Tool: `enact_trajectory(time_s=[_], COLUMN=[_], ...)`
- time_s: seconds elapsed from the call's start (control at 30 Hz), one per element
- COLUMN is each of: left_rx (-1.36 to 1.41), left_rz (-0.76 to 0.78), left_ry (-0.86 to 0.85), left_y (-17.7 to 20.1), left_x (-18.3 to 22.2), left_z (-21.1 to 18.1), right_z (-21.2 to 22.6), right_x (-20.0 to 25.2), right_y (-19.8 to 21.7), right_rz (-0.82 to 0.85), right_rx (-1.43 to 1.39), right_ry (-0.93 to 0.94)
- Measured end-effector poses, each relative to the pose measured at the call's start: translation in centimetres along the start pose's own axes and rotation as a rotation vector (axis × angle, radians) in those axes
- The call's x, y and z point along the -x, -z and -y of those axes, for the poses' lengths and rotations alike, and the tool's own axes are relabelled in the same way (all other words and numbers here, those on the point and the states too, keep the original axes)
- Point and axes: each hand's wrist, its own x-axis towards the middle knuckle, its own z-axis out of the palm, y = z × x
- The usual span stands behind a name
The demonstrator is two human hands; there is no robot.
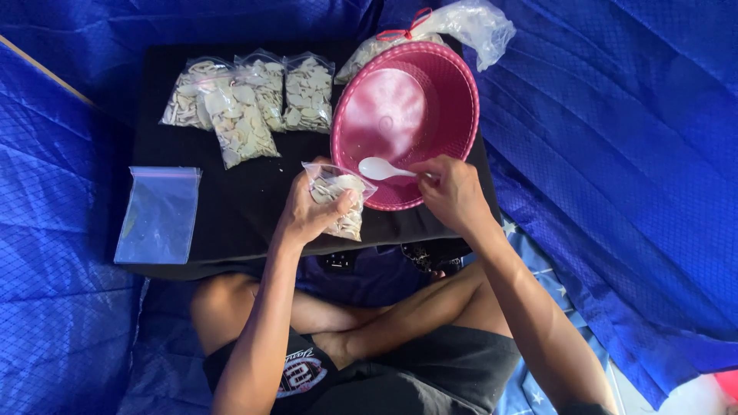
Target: Packaging food items into small plastic bags, adding seasoning with a spoon, and organizing the finished bags.
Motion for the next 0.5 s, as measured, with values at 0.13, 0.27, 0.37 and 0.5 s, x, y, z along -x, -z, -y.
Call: enact_trajectory(time_s=[0.13,0.27,0.37,0.5], left_rx=[0.006,0.050,0.037,-0.021], left_rz=[-0.006,-0.017,-0.024,-0.029], left_ry=[-0.005,0.014,0.012,-0.016], left_y=[-0.7,-1.9,-2.2,-2.3], left_x=[-0.4,-1.3,-1.9,-2.4], left_z=[0.8,-0.4,-1.0,-0.6], right_z=[-0.6,-1.6,-0.5,1.6], right_x=[-0.3,-0.2,-0.3,-0.4], right_y=[0.0,2.1,4.5,6.0], right_rz=[0.041,0.017,-0.049,-0.109], right_rx=[-0.121,-0.168,-0.201,-0.200], right_ry=[-0.114,-0.106,-0.100,-0.034])
